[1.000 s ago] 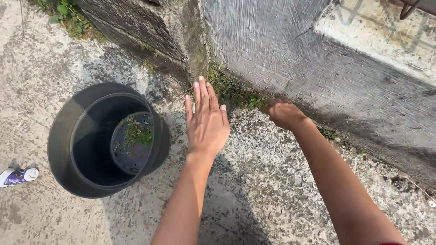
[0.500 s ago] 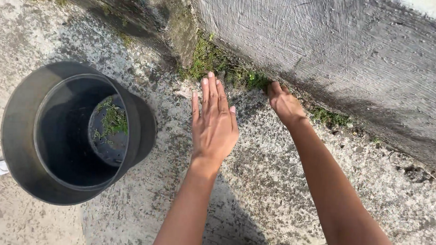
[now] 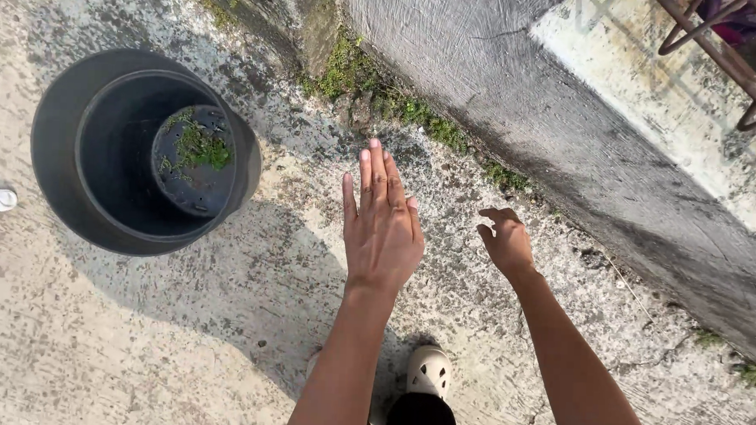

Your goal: Pulling weeds from the base of a wall and placing them into a black bucket.

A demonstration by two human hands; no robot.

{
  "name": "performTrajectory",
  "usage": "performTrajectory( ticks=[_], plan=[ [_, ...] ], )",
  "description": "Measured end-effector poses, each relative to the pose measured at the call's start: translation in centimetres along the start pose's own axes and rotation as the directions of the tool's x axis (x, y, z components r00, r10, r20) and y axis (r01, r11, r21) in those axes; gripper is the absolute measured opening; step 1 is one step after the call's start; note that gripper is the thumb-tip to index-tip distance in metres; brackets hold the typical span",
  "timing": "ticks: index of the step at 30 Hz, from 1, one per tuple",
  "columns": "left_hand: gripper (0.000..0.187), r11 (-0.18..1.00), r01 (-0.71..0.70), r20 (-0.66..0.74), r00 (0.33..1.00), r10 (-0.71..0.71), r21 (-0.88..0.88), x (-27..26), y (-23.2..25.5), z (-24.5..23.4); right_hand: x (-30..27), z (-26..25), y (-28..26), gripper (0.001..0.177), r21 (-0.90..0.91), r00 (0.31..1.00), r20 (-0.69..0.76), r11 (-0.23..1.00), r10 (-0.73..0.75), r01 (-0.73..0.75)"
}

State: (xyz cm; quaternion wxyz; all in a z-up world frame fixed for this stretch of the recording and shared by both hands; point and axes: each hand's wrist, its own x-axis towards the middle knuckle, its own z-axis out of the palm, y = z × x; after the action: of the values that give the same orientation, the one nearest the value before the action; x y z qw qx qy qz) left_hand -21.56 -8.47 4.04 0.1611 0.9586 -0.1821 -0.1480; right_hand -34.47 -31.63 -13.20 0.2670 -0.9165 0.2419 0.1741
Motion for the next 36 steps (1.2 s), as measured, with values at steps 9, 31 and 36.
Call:
performTrajectory(
  ticks=[9, 31, 36],
  plan=[
    [0.067, 0.997, 0.048, 0.002, 0.999, -0.048, -0.067, 0.9, 0.5, 0.3, 1.5, -1.4, 1.5, 0.036, 0.14, 0.996, 0.084, 0.99, 0.016, -0.028],
    [0.068, 0.983, 0.164, 0.05, 0.986, -0.16, -0.086, 8.9, -4.2, 9.7, 20.3, 5.6, -7.5, 0.084, -0.648, 0.902, 0.352, 0.631, -0.248, 0.426],
    [0.067, 0.973, 0.206, 0.088, 0.976, -0.197, -0.103, 10.0, -4.4, 10.7, 22.1, 5.8, -7.4, 0.092, -0.766, 0.844, 0.523, 0.37, -0.116, 0.525]
  ],
)
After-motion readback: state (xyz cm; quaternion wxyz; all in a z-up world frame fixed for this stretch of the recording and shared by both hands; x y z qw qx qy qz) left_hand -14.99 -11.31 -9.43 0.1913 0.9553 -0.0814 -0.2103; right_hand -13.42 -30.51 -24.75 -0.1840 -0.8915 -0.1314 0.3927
